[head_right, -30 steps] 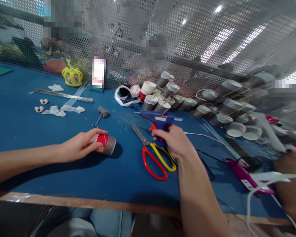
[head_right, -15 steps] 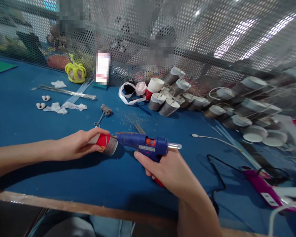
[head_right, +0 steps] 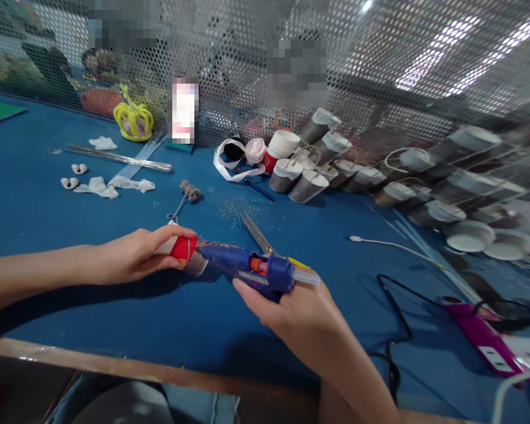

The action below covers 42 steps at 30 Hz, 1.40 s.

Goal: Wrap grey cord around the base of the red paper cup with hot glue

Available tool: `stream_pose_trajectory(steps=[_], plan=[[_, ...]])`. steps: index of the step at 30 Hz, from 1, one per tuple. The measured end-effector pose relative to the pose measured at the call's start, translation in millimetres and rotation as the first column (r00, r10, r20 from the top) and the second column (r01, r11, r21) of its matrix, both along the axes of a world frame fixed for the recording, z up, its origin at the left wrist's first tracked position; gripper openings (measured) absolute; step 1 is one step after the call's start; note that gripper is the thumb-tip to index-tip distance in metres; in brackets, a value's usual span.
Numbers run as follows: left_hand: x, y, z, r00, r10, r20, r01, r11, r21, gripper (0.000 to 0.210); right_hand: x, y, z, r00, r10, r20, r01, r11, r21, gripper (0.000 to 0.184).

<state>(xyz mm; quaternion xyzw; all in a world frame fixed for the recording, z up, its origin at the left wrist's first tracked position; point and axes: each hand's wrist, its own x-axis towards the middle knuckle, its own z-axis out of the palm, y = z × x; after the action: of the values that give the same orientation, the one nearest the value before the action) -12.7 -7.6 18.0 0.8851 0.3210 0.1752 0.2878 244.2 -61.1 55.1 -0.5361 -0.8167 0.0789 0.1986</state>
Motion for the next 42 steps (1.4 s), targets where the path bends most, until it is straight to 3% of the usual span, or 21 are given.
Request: stream_pose_trajectory(steps=[3, 9, 14, 22, 27, 35, 42], plan=[[0, 1, -2.7, 0.999, 0.012, 0.037, -0.012, 1.000, 0.020, 0.038, 6, -1, -0.5, 0.984, 0.119, 0.130, -0.131, 0.987, 0.089, 0.019], [0, 3, -4.2, 0.999, 0.006, 0.045, -0.006, 1.000, -0.007, 0.038, 0, -4, 1.5, 0.944, 0.172, 0.281, -0.252, 0.926, 0.279, 0.029], [-1, 4, -5.6, 0.997, 0.010, 0.082, -0.006, 0.998, -0.057, 0.039, -15, -6, 12.5, 0.982, 0.140, 0.125, -0.157, 0.978, 0.138, 0.027], [-1, 4, -6.9, 0.997, 0.005, 0.079, 0.000, 0.998, -0.060, 0.040, -14, -6, 8.7, 0.989, 0.146, 0.033, -0.146, 0.989, 0.020, 0.022], [0, 2, -1.4, 1.000, 0.015, 0.027, -0.014, 0.999, -0.036, 0.039, -18, -6, 13.0, 0.984, 0.151, 0.096, -0.164, 0.976, 0.145, 0.027], [1, 1, 2.7, 0.998, -0.013, -0.064, 0.016, 0.999, 0.047, 0.040, -1, -1, 5.2, 0.960, 0.127, 0.251, -0.187, 0.955, 0.230, 0.019], [2, -1, 5.9, 0.994, -0.016, -0.106, 0.020, 0.999, 0.030, 0.040, 0, 1, 7.3, 0.930, 0.169, 0.325, -0.258, 0.933, 0.252, 0.031]])
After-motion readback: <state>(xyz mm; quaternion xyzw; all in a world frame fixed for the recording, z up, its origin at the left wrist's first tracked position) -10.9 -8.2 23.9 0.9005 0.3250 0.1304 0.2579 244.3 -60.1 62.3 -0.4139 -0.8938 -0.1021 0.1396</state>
